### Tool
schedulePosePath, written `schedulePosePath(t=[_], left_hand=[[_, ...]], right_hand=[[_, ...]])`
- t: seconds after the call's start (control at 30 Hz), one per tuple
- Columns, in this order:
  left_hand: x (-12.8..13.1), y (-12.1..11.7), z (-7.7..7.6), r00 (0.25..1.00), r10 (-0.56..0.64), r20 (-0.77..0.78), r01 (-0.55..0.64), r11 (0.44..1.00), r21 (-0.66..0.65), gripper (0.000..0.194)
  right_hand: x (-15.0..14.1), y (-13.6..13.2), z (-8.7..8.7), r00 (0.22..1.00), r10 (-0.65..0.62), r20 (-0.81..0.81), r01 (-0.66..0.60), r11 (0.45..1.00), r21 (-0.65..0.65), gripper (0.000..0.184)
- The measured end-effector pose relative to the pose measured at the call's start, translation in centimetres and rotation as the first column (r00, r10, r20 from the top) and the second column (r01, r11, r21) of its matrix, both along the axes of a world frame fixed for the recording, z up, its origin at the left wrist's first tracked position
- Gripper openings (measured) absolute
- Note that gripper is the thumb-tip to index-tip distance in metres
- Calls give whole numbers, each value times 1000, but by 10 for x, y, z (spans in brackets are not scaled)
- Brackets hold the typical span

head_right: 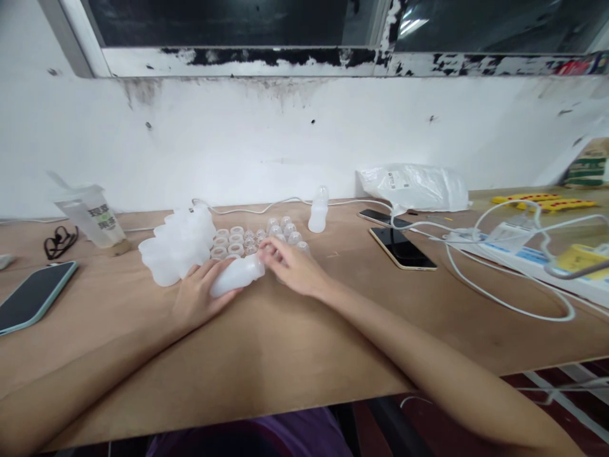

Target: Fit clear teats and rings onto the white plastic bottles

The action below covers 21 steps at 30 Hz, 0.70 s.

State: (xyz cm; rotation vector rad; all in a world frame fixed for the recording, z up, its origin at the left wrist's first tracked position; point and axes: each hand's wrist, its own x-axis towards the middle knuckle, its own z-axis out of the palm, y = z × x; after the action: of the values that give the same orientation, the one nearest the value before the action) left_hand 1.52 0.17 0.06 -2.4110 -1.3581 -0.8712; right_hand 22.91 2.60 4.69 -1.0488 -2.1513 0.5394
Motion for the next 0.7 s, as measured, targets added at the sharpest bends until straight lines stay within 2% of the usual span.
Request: schedulePosePath(t=[0.07,0.13,0.2,0.27,0.37,0.47,0.57,0.63,0.7], left_hand=[[-2,2,-1,994,20,106,-12,997,-76,44],[-5,4,-2,972,49,231,-17,990,-140,45],[-7,5,-3,937,85,338,-19,981,-195,48],[-8,5,-2,912,118,392,-18,968,-249,49],[-7,2,2,912,121,392,5,952,-305,46],[-6,-1,7,920,119,373,13,943,-333,45],[-6,-2,8,929,134,345,-3,935,-354,45],[-6,-2,8,932,131,337,-2,934,-356,43],[-7,-1,8,932,126,341,5,933,-359,42]], right_hand=[[10,6,7,994,-101,-51,108,982,152,31],[17,10,10,974,-227,-15,221,930,293,29],[19,12,7,930,-332,157,253,889,382,25],[17,11,0,862,-360,356,210,894,396,24],[9,7,-14,814,-290,503,107,926,362,25],[-1,0,-22,844,-158,513,-26,943,332,25],[-10,-6,-30,879,-62,472,-94,950,299,27],[-15,-9,-36,910,-38,412,-75,964,254,27],[-19,-8,-42,965,-10,262,-38,984,176,26]])
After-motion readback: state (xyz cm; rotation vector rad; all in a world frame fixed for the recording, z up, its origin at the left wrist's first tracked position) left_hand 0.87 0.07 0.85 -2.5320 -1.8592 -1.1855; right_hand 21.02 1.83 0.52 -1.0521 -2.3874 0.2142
